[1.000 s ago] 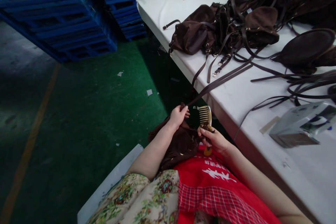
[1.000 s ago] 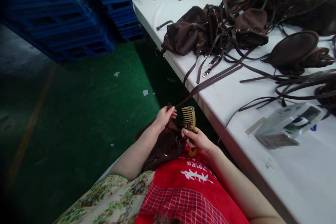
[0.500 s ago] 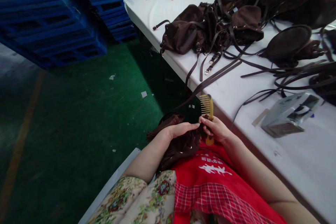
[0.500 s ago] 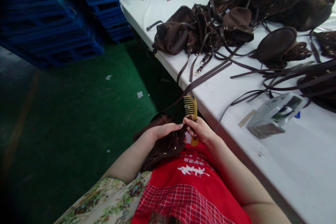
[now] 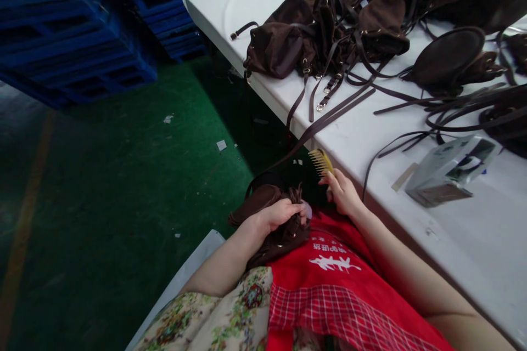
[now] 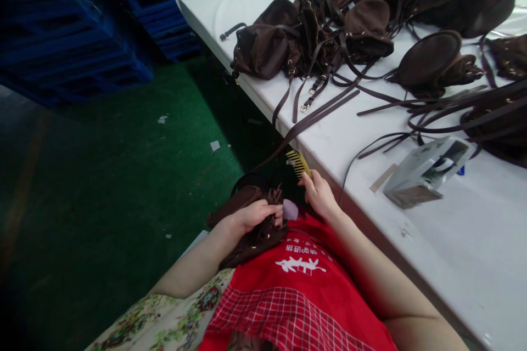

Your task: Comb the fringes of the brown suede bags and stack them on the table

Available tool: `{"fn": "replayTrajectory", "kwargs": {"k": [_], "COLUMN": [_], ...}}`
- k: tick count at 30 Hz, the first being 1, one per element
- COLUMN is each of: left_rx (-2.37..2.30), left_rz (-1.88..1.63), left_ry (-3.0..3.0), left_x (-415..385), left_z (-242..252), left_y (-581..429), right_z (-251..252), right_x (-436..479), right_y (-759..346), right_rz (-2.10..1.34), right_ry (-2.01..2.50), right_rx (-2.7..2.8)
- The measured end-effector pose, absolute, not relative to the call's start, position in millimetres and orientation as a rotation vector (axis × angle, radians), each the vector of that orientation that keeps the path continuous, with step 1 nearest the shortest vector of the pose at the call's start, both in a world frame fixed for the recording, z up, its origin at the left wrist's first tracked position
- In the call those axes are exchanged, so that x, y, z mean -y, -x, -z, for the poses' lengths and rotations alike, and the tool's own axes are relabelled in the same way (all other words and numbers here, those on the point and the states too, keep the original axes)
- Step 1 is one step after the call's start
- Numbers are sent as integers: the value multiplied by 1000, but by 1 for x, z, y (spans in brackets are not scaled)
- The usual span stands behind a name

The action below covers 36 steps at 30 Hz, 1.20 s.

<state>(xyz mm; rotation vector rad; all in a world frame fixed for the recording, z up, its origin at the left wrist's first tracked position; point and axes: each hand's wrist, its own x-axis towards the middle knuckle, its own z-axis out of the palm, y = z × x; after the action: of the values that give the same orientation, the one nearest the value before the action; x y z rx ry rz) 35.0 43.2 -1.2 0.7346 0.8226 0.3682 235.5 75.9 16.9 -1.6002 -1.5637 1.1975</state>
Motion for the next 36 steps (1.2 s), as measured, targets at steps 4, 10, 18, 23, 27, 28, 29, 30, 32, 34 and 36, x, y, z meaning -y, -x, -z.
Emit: {"fn": "replayTrajectory", "kwargs": {"k": [4,10,18,23,27,28,29,30,32,34,36], "left_rx": [-850,-1084,-1090,-1087,-1149,-1164,-1173,-1178,-1204,-1261,-1318], "left_rz": [-381,-332,-417,-377,-379,-382,-403,-433,-484,-460,-393], "left_ry": [-771,-1043,-1347,-1513,-1375,-1284,-1192,-1109,-1004,-1001,-1068], "left_x": [-42,-31,-26,-17,-12,-13,-14,-17,-21,-24,-25], "left_z": [-1,-5,-4,-12,-8,-5,-2,1,5,4,0], "left_y": [-35,-49,-55,-59,-61,-60,-60,-60,-59,-59,-59], "right_z": [-24,-11,6,44,59,56,50,41,19,-2,-15], "right_x": [-49,-30,-37,-50,-57,-55,-51,-46,-34,-24,-18], "right_y": [-234,-220,-219,-238,-265,-269,-271,-272,-268,-260,-253], "right_rz": [-1006,-851,-713,-897,-1008,-1017,-1038,-1062,-1109,-1133,-1112], "right_ry": [1513,1625,1897,2172,2252,2213,2136,2027,1761,1569,1507], "right_rx": [2151,2568,2569,2347,2215,2175,2116,2038,1892,1919,2114]}}
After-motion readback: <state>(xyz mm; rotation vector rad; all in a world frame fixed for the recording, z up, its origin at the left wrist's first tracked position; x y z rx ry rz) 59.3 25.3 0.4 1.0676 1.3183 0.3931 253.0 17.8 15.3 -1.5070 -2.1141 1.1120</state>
